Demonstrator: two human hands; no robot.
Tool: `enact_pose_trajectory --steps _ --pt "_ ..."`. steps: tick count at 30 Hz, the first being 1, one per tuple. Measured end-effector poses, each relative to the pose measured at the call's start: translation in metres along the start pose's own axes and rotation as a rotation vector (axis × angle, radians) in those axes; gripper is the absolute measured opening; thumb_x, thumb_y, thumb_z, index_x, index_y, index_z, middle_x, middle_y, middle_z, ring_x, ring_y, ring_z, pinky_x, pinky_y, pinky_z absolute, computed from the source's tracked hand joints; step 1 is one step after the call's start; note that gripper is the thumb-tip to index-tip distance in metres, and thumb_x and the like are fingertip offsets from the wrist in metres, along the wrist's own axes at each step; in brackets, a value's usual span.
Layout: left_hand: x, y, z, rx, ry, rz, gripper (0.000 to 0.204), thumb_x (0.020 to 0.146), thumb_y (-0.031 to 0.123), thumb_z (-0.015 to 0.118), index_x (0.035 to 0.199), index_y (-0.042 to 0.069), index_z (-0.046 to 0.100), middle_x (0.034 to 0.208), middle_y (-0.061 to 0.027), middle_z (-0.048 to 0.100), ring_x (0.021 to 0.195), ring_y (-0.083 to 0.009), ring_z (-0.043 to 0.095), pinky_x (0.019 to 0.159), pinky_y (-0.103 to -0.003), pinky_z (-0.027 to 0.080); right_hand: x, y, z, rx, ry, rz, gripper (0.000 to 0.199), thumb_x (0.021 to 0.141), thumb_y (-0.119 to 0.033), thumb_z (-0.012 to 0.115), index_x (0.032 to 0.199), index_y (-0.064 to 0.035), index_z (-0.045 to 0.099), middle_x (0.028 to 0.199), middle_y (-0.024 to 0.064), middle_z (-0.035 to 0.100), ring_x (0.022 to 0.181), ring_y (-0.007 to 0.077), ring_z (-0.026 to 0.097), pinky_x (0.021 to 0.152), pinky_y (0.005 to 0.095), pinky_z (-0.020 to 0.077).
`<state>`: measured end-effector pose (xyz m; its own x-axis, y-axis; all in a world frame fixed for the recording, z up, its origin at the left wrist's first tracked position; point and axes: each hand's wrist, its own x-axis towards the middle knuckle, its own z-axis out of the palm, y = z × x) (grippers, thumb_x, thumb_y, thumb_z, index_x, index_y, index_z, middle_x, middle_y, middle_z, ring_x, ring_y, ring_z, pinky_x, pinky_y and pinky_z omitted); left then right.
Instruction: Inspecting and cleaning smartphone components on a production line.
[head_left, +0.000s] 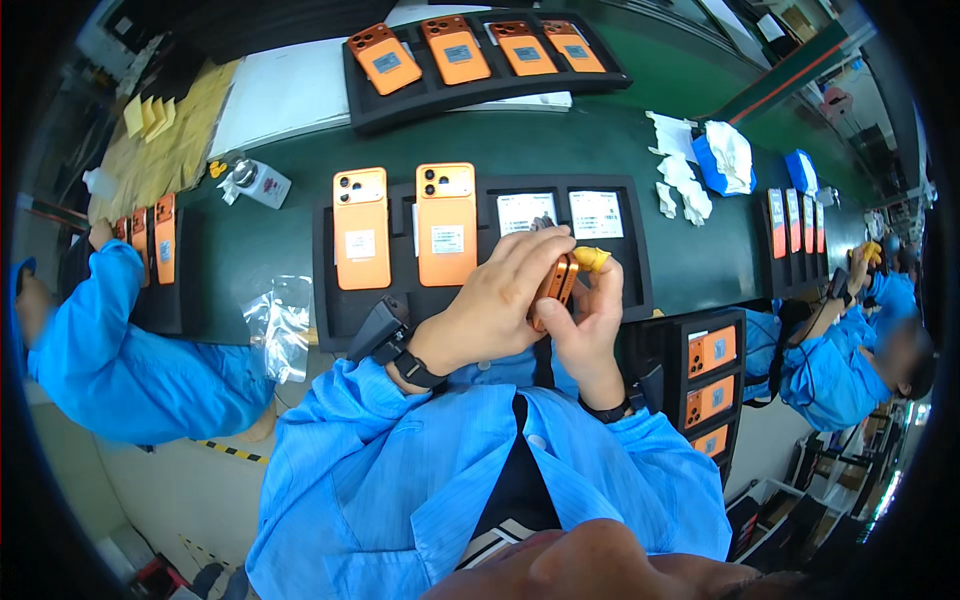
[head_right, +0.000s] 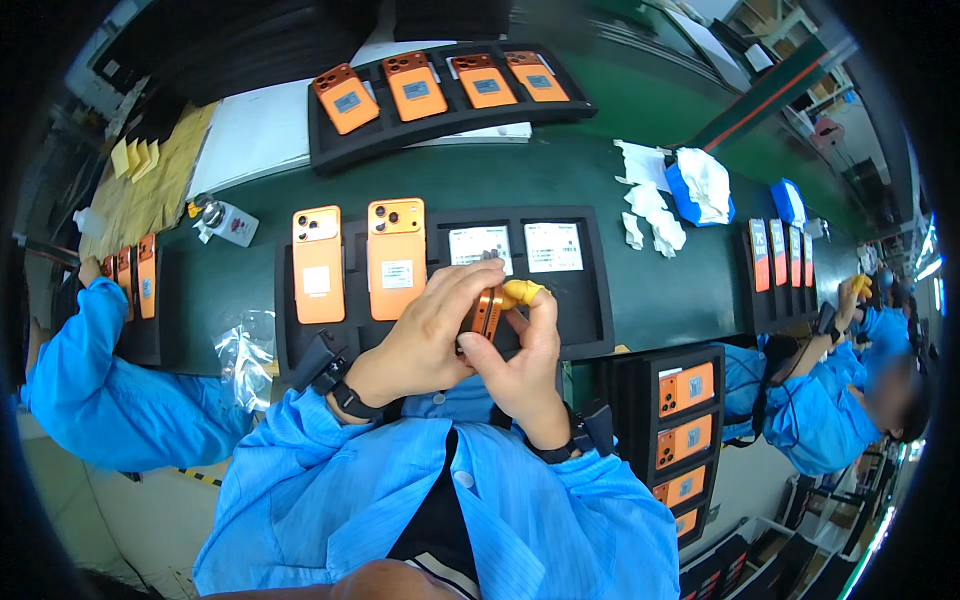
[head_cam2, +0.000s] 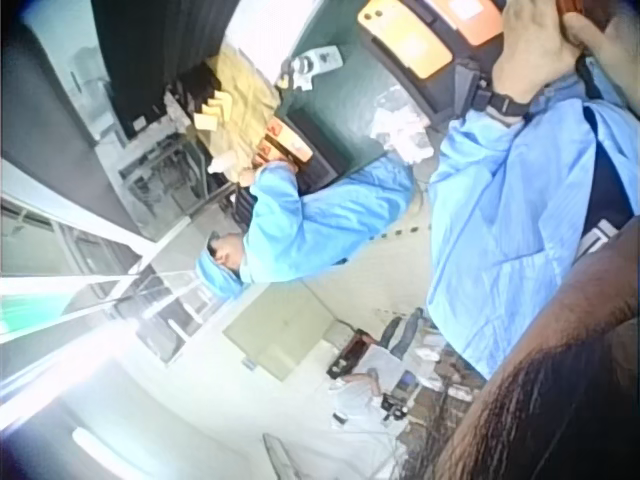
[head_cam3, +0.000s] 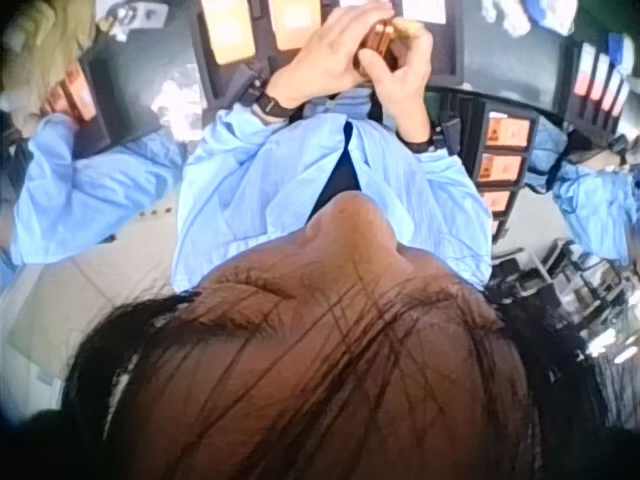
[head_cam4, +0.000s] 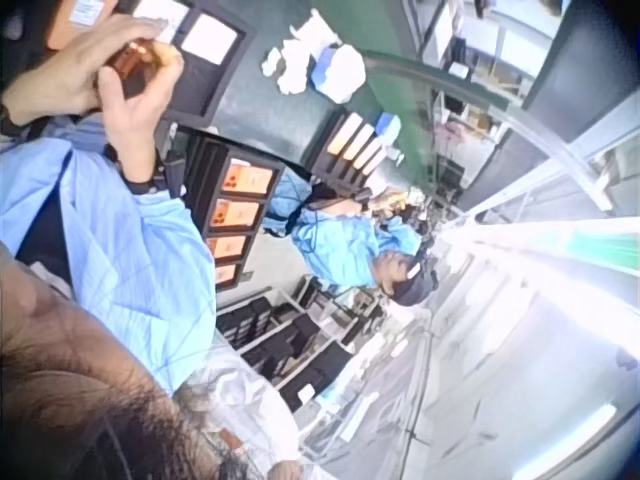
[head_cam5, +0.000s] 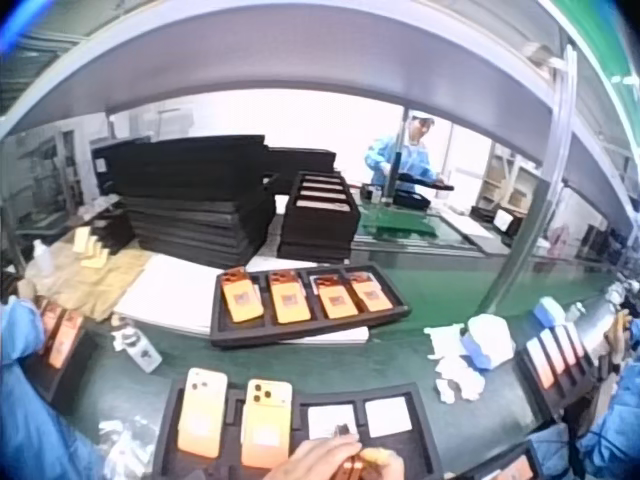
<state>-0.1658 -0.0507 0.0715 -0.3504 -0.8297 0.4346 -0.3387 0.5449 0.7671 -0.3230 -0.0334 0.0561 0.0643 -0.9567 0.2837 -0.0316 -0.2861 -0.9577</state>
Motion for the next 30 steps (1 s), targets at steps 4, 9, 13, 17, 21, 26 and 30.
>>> enact_pose_trajectory --steps 4,9,13,17,21,26,30 --pt "-0.002 -0.004 0.005 0.059 0.074 0.077 0.079 0.063 0.003 0.080 0.135 0.003 0.048 0.136 -0.0185 0.055 0.122 -0.0405 0.053 0.100 -0.046 0.047 -0.007 -0.002 -0.006 0.021 -0.053 0.042 0.052 0.093 -0.014 0.066 0.135 0.0070 0.045 0.128 0.0152 0.048 0.121 0.0253 0.055 0.100 0.0407 0.0513" --pt "-0.001 -0.007 0.010 0.111 0.118 0.209 0.071 0.064 0.009 0.082 0.127 0.000 0.051 0.128 -0.0199 0.058 0.117 -0.0408 0.057 0.096 -0.046 0.051 -0.017 0.008 -0.012 0.056 -0.111 0.093 0.051 0.101 -0.019 0.054 0.143 0.0063 0.039 0.132 0.0145 0.049 0.122 0.0213 0.055 0.100 0.0351 0.0502" --pt "-0.005 -0.008 0.016 0.152 0.081 0.350 0.061 0.068 0.008 0.079 0.122 -0.002 0.053 0.124 -0.0205 0.060 0.115 -0.0415 0.059 0.099 -0.047 0.051 -0.023 0.010 -0.023 0.527 -0.017 0.429 0.053 0.107 -0.037 0.043 0.143 0.0024 0.040 0.128 0.0102 0.057 0.113 0.0150 0.061 0.094 0.0296 0.0522" --pt "-0.008 -0.009 0.022 0.295 0.031 0.492 0.037 0.078 0.008 0.069 0.112 -0.001 0.059 0.123 -0.0189 0.061 0.115 -0.0365 0.061 0.092 -0.042 0.056 -0.010 0.005 -0.031 0.719 -0.004 0.701 0.039 0.108 -0.032 0.040 0.130 -0.0013 0.052 0.118 0.0089 0.062 0.107 0.0149 0.064 0.086 0.0296 0.0546" --pt "-0.001 -0.009 0.012 0.345 0.003 0.568 0.029 0.081 0.009 0.065 0.108 0.001 0.062 0.120 -0.0173 0.062 0.115 -0.0335 0.061 0.090 -0.040 0.057 0.008 0.000 -0.028 0.813 0.049 0.786 0.028 0.104 -0.024 0.048 0.117 -0.0026 0.059 0.106 0.0061 0.065 0.094 0.0144 0.065 0.081 0.0297 0.0542" --pt "0.018 -0.004 0.000 0.477 -0.041 0.676 0.027 0.082 0.014 0.067 0.107 0.004 0.063 0.119 -0.0138 0.062 0.114 -0.0296 0.062 0.090 -0.040 0.055 0.024 0.019 -0.038 0.747 0.022 0.609 0.023 0.098 -0.018 0.057 0.115 -0.0022 0.060 0.103 0.0037 0.065 0.094 0.0116 0.063 0.080 0.0277 0.0527" --pt "0.035 -0.017 -0.004 0.720 -0.180 0.677 0.027 0.085 0.017 0.062 0.110 0.008 0.059 0.113 -0.0096 0.061 0.114 -0.0248 0.058 0.095 -0.039 0.047 0.049 0.035 -0.053 0.089 0.024 0.218 0.052 0.088 -0.012 0.067 0.133 0.0056 0.047 0.112 0.0120 0.060 0.107 0.0186 0.060 0.084 0.0312 0.0507"
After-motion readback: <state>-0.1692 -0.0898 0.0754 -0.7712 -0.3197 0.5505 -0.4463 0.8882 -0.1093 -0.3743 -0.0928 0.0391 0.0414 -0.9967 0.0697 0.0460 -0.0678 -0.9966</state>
